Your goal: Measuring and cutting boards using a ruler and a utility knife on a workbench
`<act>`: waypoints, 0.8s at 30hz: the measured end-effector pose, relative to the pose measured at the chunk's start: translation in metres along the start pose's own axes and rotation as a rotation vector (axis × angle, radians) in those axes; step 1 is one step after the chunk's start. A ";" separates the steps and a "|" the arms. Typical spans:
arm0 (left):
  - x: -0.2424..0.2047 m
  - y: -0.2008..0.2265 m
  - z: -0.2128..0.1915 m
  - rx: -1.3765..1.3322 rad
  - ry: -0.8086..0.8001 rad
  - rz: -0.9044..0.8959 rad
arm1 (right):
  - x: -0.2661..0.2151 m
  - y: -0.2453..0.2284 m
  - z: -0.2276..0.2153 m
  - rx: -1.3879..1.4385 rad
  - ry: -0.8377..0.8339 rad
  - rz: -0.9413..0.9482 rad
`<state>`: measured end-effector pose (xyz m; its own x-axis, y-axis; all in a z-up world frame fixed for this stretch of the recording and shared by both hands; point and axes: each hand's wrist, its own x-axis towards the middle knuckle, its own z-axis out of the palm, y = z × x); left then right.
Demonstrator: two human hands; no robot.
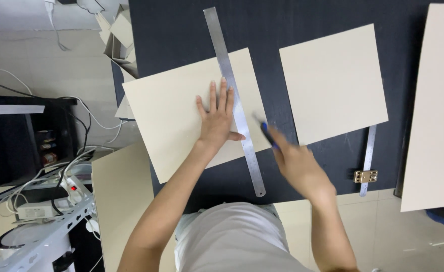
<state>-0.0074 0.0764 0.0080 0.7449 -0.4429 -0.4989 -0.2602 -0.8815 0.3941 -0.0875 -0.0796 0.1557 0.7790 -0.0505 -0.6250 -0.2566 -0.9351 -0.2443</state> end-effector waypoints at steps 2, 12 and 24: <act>0.001 0.001 -0.002 0.004 -0.020 -0.021 | 0.041 -0.021 -0.004 0.101 0.138 -0.071; 0.010 -0.001 0.010 0.083 -0.047 -0.018 | 0.123 -0.047 0.029 0.072 0.343 -0.166; 0.006 0.005 0.010 0.020 0.007 -0.049 | -0.049 0.013 0.088 -0.187 0.013 -0.024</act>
<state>-0.0106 0.0676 -0.0008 0.7615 -0.3982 -0.5114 -0.2356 -0.9051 0.3540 -0.1790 -0.0582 0.1185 0.7911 -0.0304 -0.6109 -0.1278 -0.9849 -0.1166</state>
